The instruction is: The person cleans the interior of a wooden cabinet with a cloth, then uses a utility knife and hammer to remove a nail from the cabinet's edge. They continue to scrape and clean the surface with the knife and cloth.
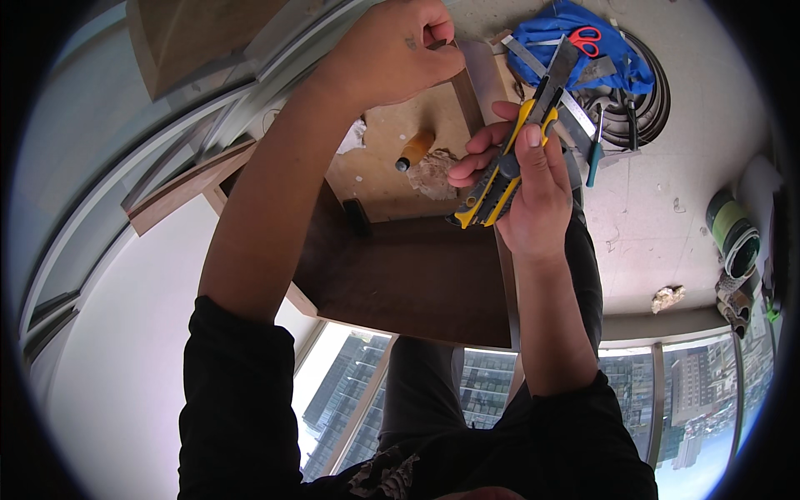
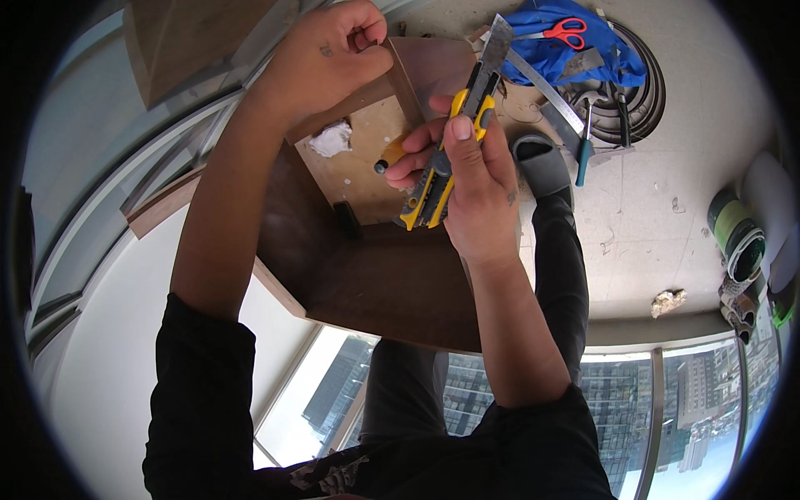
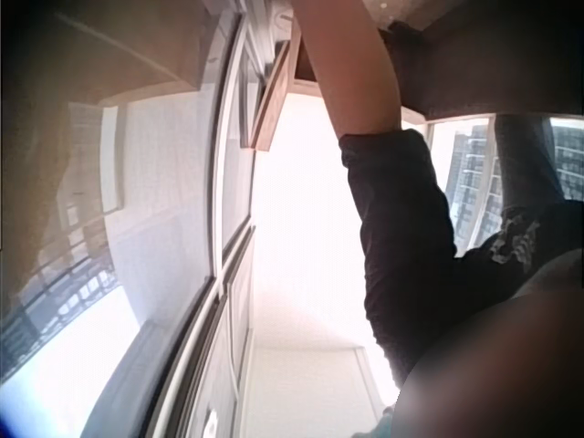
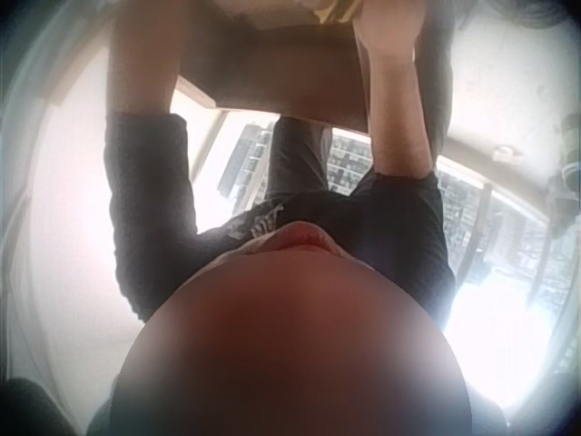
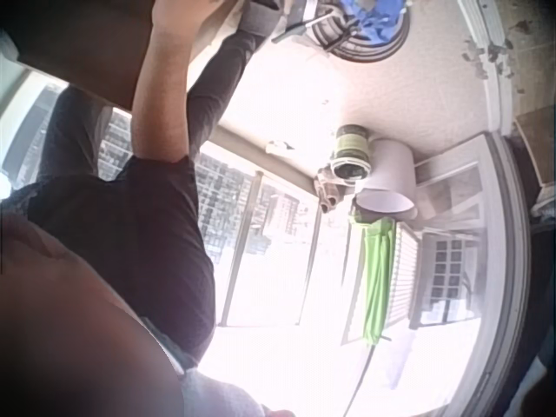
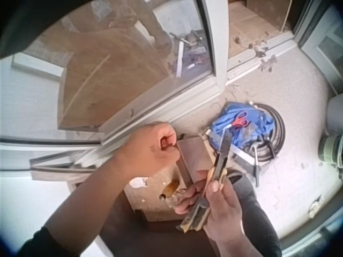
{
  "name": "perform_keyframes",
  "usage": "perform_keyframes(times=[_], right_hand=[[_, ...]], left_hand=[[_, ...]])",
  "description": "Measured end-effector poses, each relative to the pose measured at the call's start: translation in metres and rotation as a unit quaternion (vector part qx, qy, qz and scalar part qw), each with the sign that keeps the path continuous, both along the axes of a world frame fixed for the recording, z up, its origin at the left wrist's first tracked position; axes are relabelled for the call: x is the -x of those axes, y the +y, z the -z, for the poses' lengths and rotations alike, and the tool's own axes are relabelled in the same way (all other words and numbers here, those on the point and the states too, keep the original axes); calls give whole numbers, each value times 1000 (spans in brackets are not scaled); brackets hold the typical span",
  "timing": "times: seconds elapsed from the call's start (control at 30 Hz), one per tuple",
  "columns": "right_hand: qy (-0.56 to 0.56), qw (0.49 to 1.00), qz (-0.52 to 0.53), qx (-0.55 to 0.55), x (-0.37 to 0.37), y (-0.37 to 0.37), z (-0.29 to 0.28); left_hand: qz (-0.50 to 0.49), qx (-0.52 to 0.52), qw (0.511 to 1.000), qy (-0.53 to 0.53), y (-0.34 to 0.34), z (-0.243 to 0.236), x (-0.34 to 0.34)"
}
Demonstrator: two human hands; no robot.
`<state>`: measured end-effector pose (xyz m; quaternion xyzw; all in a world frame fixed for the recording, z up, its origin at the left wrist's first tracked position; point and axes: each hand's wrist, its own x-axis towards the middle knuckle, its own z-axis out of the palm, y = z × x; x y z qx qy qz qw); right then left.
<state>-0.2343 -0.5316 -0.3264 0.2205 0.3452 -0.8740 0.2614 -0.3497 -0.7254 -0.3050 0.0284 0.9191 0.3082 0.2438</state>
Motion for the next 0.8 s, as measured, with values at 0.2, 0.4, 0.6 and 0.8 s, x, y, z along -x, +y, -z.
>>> perform_keyframes(times=[0.2,0.4,0.6,0.8], right_hand=[[-3,1000,4,2,-1,0,0],[-16,1000,-7,6,2,3,-4],[73,982,-65,-165,56,23,-14],[106,944,-243,-195,134,20,35]], left_hand=[[-69,-62,996,-3,2,-2,-8],[-1,-14,990,143,-4,4,-24],[-97,-199,963,153,-10,26,-38],[-101,-208,955,184,-11,29,-41]])
